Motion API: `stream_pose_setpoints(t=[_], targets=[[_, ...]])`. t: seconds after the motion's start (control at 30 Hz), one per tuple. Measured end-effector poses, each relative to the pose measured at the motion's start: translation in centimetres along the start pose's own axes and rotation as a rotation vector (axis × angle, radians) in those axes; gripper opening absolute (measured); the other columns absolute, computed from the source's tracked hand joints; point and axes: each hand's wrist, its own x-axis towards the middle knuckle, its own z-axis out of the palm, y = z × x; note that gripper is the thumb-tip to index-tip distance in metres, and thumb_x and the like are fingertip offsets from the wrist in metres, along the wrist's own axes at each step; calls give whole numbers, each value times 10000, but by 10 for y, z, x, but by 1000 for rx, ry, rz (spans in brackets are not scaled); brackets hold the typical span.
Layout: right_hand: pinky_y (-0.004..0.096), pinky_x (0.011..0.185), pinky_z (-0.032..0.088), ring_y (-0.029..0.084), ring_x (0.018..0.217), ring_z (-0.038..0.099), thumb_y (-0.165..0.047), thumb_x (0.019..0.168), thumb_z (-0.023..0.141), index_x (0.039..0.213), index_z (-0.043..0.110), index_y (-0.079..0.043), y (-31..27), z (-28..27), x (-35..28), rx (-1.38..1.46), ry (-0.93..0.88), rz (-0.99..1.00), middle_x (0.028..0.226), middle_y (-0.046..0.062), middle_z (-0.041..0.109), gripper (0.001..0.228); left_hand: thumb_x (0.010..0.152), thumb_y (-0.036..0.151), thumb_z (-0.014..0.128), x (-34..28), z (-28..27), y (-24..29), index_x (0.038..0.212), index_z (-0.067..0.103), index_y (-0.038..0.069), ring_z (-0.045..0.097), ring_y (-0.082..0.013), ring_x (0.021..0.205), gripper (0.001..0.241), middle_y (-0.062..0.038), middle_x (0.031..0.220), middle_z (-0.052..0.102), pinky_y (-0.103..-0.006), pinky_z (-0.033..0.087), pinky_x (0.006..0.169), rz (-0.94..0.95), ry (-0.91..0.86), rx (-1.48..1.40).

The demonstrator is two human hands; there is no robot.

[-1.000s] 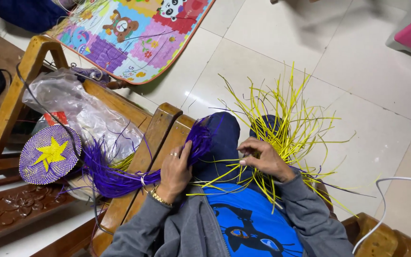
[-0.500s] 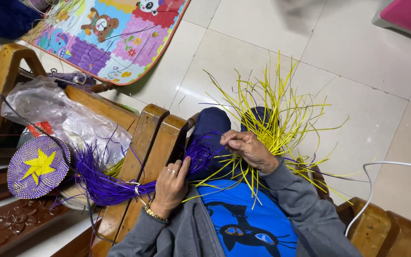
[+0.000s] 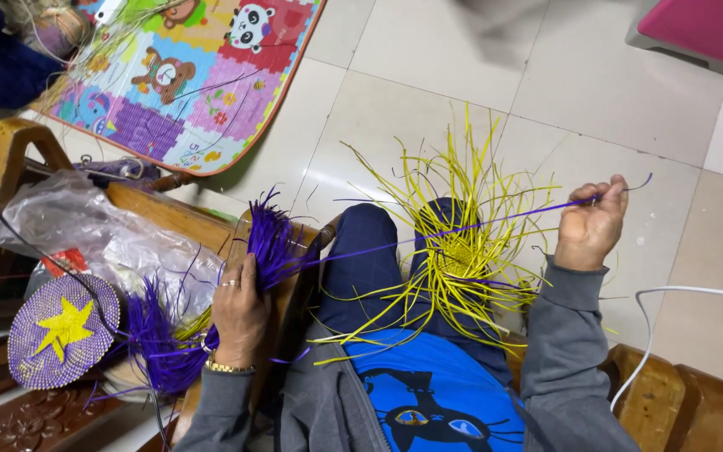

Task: Weaving colored plastic strands together to form a circular decorative mat or basket base.

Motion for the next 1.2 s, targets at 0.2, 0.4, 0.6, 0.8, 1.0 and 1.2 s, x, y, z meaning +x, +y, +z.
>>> stream_pose_setpoints(t=[0.2, 0.4, 0.6, 0.8, 1.0, 1.2], targets=[[189, 420, 264, 58, 516, 368, -170, 964, 644, 849, 571, -110, -44, -14, 17, -138, 25, -249, 752, 15, 498, 149, 747, 62, 621, -4, 6, -3, 1308, 534, -5, 573, -381, 785, 571, -203, 944, 598, -462, 476, 651, -32, -76, -34], [320, 529, 429, 196, 651, 532, 41, 848, 534, 866, 599, 6, -63, 18, -13, -959, 146, -1126, 754, 116, 573, 76, 815, 420, 708, 14, -8, 11, 1225, 576, 10, 606, -371, 911, 594, -204, 1028, 622, -450, 489, 730, -111, -137, -63], [382, 816, 480, 287, 894, 626, 20, 1004, 411, 922, 658, 21, -27, 48, -60, -1434, -514, -1002, 1005, 179, 658, 260, 707, 571, 702, 58, -45, 74, 1259, 552, 70, 492, -355, 1221, 760, -219, 1315, 514, -495, 400, 980, -69, -82, -75], [350, 752, 495, 250, 791, 580, 37, 811, 552, 869, 653, -80, 43, 103, -186, -1334, -1416, -632, 846, 82, 583, 165, 933, 237, 548, 73, -12, 159, 1109, 638, 46, 631, -326, 914, 275, -137, 987, 664, -408, 473, 831, -58, -126, -811], [339, 524, 465, 231, 578, 537, -216, 964, 534, 749, 553, -145, 51, 106, -218, -1255, -1592, -686, 643, 3, 502, 228, 925, 164, 614, 53, 43, 169, 852, 706, -9, 566, -130, 452, 210, -100, 531, 608, -234, 475, 409, -719, -713, -1520], [378, 605, 442, 272, 683, 533, -156, 973, 433, 875, 572, -89, 48, 117, -218, -1279, -1707, -799, 785, 66, 539, 183, 882, 13, 603, 59, 34, 167, 879, 604, -50, 583, -190, 373, 64, -177, 499, 565, -244, 487, 377, -1057, -896, -1986]])
